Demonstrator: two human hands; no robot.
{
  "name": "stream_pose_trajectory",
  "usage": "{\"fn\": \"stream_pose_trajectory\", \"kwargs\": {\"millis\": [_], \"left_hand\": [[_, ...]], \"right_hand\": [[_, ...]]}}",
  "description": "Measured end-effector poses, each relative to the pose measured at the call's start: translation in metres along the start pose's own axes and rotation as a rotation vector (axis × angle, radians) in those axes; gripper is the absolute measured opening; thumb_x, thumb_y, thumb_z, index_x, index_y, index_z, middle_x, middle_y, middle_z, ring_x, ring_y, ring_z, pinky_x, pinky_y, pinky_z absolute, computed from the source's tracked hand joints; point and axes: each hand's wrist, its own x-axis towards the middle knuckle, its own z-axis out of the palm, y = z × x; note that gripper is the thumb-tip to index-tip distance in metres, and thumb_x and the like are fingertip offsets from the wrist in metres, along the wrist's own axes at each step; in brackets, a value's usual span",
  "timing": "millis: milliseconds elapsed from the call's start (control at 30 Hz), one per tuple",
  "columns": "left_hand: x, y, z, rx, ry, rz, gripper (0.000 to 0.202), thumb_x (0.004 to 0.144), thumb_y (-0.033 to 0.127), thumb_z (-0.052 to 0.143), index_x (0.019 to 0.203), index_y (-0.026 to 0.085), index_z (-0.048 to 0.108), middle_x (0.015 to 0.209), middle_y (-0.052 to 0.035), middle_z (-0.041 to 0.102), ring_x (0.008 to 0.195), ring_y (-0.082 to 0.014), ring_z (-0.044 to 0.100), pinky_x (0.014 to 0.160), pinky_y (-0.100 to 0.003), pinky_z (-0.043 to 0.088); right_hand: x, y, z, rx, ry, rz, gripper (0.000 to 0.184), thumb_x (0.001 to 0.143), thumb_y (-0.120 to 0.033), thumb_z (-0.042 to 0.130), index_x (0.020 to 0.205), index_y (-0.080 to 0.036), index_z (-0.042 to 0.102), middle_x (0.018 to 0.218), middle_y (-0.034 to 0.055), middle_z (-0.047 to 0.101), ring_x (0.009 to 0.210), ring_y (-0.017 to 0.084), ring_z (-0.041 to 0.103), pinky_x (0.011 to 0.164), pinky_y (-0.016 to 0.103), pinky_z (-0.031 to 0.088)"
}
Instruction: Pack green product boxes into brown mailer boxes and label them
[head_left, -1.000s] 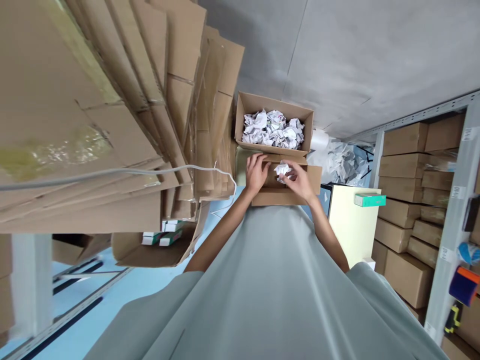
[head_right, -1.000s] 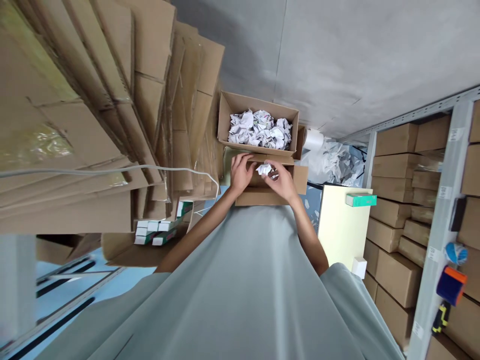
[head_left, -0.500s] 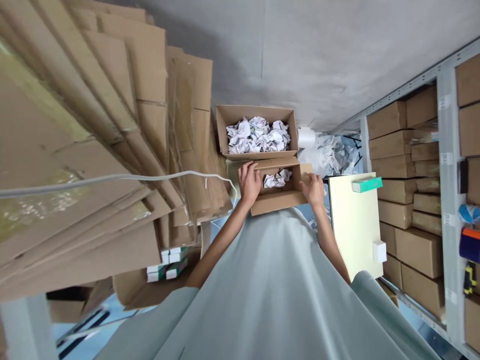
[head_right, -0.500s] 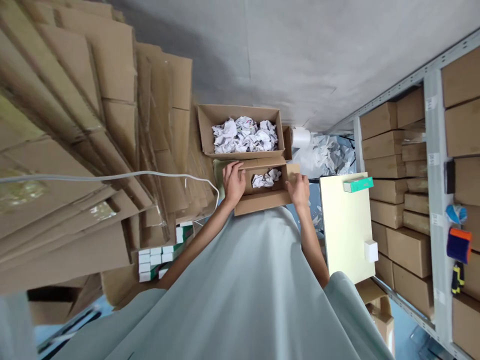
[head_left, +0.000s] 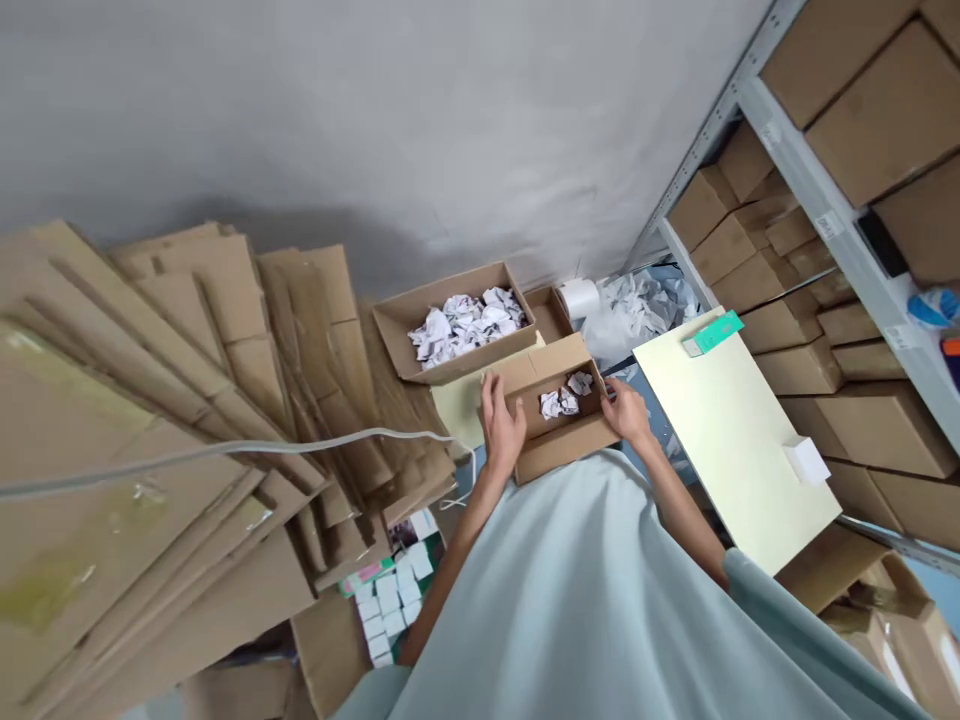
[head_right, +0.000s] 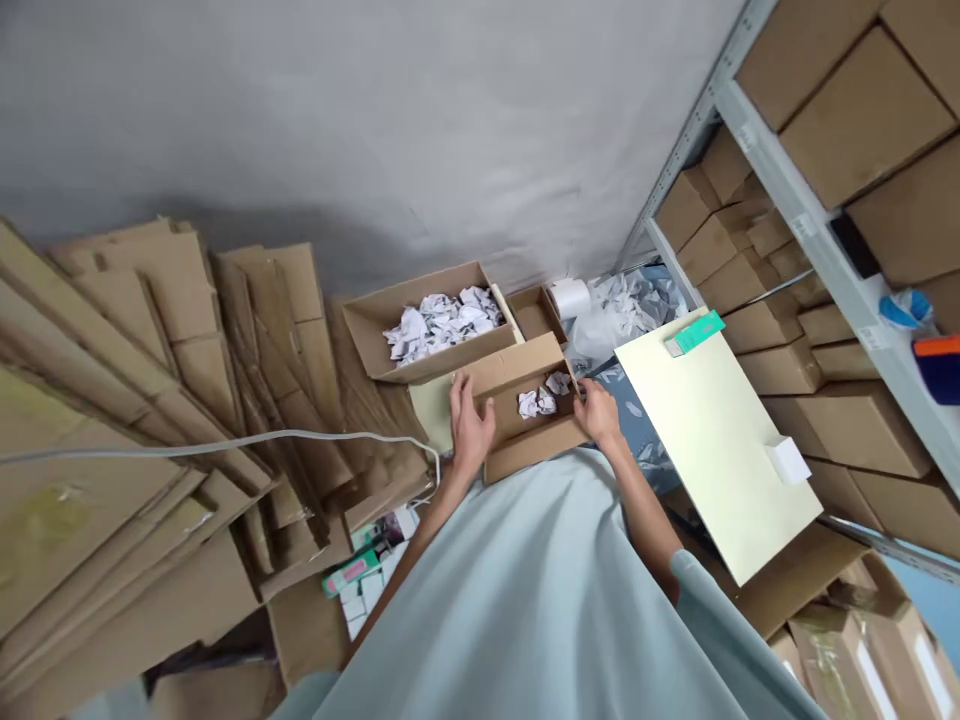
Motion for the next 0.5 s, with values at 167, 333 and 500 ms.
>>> {"fn": "stream_pose_trajectory", "kwargs": {"millis": [167, 333, 500], "left_hand": [[-0.011, 0.064, 0.06, 0.05, -0.159, 0.157, 0.059, 0.111, 0.032, 0.053, 0.168, 0.019, 0.048, 0.179, -0.0183, 0.046, 0.176, -0.0338, 0.027, 0.145, -0.059, 0.025], [-0.021, 0.13, 0.136, 0.073, -0.364, 0.308, 0.059, 0.109, 0.034, 0.058, 0.165, 0.02, 0.052, 0.178, -0.0181, 0.047, 0.174, -0.035, 0.031, 0.144, -0.059, 0.027], [-0.036, 0.176, 0.226, 0.116, -0.574, 0.279, 0.07, 0.101, 0.035, 0.066, 0.167, 0.017, 0.048, 0.174, -0.0222, 0.05, 0.167, -0.0372, 0.045, 0.138, -0.058, 0.04]], "right_hand": [[-0.039, 0.088, -0.018, 0.114, 0.158, 0.153, 0.036, 0.106, -0.024, 0.058, 0.14, -0.018, 0.069, 0.13, 0.0129, 0.08, 0.11, 0.027, 0.078, 0.1, 0.035, 0.057], [-0.089, 0.19, -0.032, 0.292, 0.322, 0.339, 0.036, 0.106, -0.026, 0.055, 0.139, -0.018, 0.069, 0.129, 0.0114, 0.081, 0.098, 0.023, 0.078, 0.097, 0.034, 0.057], [-0.139, 0.286, -0.034, 0.411, 0.438, 0.593, 0.037, 0.106, -0.027, 0.055, 0.139, -0.017, 0.07, 0.126, 0.0119, 0.082, 0.096, 0.023, 0.079, 0.094, 0.034, 0.058]]}}
